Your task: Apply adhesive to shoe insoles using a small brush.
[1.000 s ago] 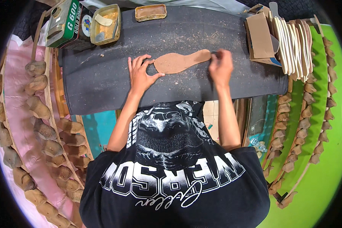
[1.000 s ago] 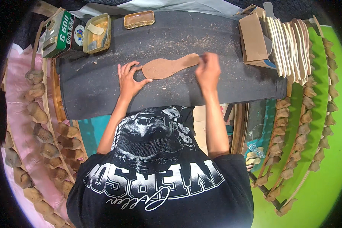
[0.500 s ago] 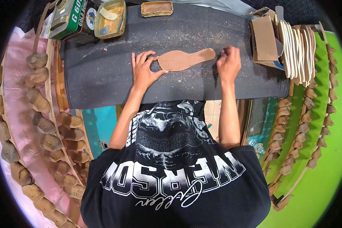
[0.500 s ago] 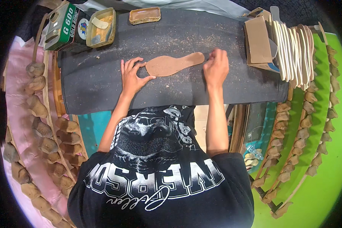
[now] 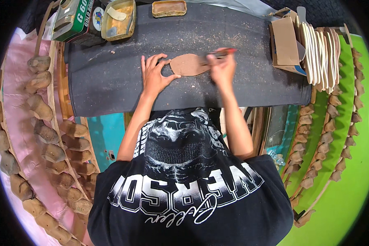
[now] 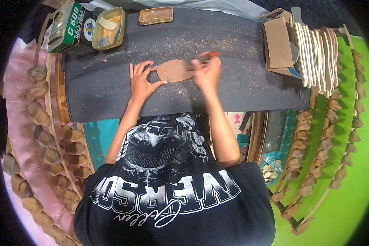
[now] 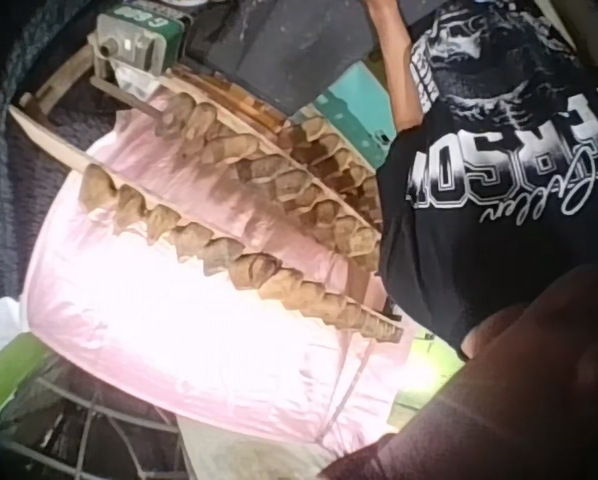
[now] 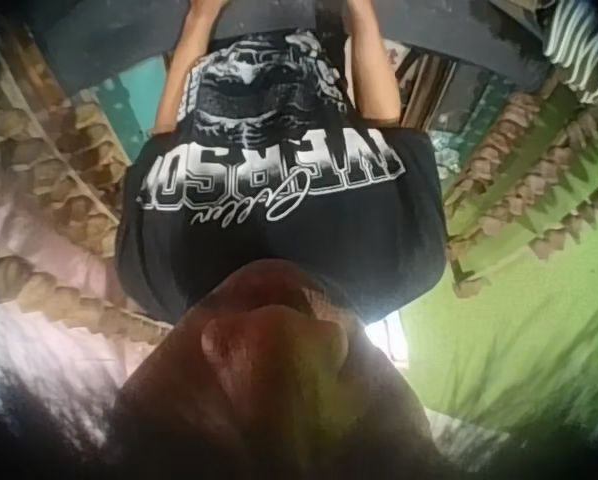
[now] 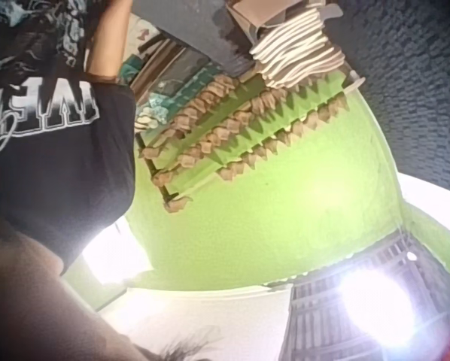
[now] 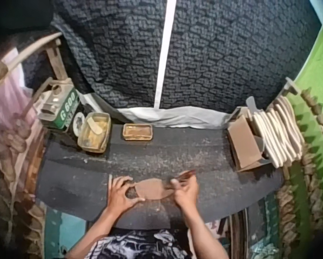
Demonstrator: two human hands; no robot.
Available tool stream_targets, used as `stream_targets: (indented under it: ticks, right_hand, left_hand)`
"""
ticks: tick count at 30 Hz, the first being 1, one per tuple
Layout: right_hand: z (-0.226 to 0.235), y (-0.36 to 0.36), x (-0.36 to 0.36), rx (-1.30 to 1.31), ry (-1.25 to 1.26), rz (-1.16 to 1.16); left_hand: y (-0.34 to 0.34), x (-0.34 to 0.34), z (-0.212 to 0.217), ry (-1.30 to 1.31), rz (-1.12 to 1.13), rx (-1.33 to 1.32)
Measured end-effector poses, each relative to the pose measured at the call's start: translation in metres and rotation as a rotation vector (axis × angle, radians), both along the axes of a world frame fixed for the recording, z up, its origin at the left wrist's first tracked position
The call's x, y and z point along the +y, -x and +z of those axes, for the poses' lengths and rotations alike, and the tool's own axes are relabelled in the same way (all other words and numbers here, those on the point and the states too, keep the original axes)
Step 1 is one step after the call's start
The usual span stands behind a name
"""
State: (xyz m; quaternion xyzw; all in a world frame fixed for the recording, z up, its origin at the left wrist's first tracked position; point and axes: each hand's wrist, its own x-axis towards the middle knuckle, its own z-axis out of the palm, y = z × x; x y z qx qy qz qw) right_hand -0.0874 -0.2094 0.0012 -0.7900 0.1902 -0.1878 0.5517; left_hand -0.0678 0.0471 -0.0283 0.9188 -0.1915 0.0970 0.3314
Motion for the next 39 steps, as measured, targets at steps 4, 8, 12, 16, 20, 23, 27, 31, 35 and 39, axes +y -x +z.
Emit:
stream_targets:
  ticks: [4, 8, 12, 16, 20, 23, 27, 31, 35, 39]
  right_hand:
    - [0.030, 0.000, -0.056, -0.080, 0.582, -0.080]
    - [0.035, 0.001, 0.005, -0.098, 0.829, 0.195]
    - [0.030, 0.001, 0.084, -0.208, 0.339, 0.391]
    - [0.025, -0.012, 0.081, -0.090, 0.205, 0.358]
    - [0.018, -0.028, 0.038, -0.106, 0.232, 0.145]
    - [0.028, -0.027, 0.044, -0.181, 0.373, 0.242]
    - [0.035, -0.006, 0.088, -0.131, 0.340, 0.432]
    - [0.002, 0.004, 0.077, -0.005, 0.089, 0.375]
    - [-0.014, 0.003, 0.020, 0.108, -0.096, 0.202]
    - [0.012, 0.005, -0.028, 0.016, -0.372, -0.008]
  left_hand:
    - [0.001, 0.002, 0.001, -0.009, -0.009, 0.008]
    - [0.000, 0.002, -0.003, 0.020, -0.003, -0.019]
    - [-0.004, -0.001, -0.009, 0.020, -0.013, -0.025]
    - [-0.003, -0.001, -0.007, 0.023, 0.007, -0.026]
    - [0.000, -0.001, -0.003, 0.029, 0.009, -0.032]
    - [-0.002, -0.002, -0.002, 0.028, 0.005, -0.034]
    - [-0.003, -0.001, -0.010, 0.008, 0.019, -0.029]
    - [-0.001, -0.003, -0.008, 0.024, 0.029, -0.042]
    - [-0.001, -0.001, -0.007, 0.032, 0.010, -0.014]
    - [0.000, -0.002, -0.004, 0.021, 0.020, 0.016]
